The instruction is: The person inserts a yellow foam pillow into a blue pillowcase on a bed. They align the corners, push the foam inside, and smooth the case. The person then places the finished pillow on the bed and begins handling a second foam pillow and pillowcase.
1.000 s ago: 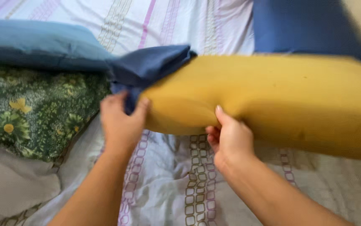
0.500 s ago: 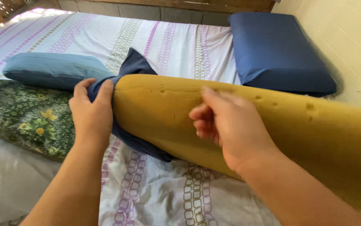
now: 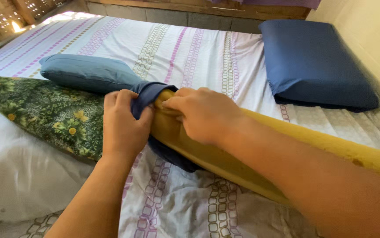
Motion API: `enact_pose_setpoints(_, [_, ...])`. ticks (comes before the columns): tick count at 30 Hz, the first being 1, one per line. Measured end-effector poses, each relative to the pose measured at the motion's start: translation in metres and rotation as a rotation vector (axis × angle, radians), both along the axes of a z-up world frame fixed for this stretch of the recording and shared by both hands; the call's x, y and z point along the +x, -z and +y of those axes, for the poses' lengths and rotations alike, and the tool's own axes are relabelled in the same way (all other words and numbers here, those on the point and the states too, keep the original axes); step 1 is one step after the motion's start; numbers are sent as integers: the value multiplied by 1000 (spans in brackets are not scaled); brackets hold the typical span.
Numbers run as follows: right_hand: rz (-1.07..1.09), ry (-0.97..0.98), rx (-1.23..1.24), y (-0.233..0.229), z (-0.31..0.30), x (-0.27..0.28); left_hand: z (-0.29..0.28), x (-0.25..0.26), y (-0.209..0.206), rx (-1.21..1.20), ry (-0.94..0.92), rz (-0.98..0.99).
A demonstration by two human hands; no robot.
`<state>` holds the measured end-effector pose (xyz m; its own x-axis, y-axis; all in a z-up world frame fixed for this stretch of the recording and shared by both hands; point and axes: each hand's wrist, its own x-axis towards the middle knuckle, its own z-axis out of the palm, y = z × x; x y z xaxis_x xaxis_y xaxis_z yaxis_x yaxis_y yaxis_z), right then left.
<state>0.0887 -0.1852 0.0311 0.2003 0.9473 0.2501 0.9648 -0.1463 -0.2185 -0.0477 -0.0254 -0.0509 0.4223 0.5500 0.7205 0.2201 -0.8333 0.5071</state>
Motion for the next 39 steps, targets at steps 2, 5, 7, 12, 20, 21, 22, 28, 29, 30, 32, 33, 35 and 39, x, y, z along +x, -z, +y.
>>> enact_pose_setpoints(2, [-4,38,-22,-2,-4,8,-4,13,-2,-36,-59,49])
enact_pose_setpoints(5, [-155,27,53,-3,-7,13,-6,40,-12,-37,-184,59])
enact_pose_setpoints(7, [-454,-121,289,1,-4,16,0,58,-20,-73,-206,27])
enact_pose_setpoints(12, [-317,-280,314,24,-7,36,16,86,-14,-273,-67,1])
enact_pose_setpoints(20, [-203,-355,-145,60,39,86,-86,108,-47,192,179,194])
enact_pose_setpoints(21, [-203,-383,-152,59,43,92,-88,106,-54,213,242,184])
enact_pose_setpoints(22, [-187,-394,-154,59,42,96,-87,105,-57,238,324,189])
enact_pose_setpoints(28, [86,-129,-260,-34,-9,100,-9,108,-11,-642,224,-112])
enact_pose_setpoints(29, [114,-27,-308,-48,-20,98,-5,106,-3,-476,176,-92])
enact_pose_setpoints(30, [143,88,-343,-61,-36,100,-7,109,0,-505,165,-100])
enact_pose_setpoints(32, [-53,-82,-151,-60,-50,103,-24,109,-11,-561,153,-105])
enact_pose_setpoints(33, [-44,53,-235,-49,-53,106,-37,110,-26,-516,117,-56])
enact_pose_setpoints(35, [-27,323,-396,-17,-52,110,-69,115,-62,-416,46,29])
enact_pose_setpoints(39, [187,161,133,35,-53,123,-155,133,-52,-545,274,92])
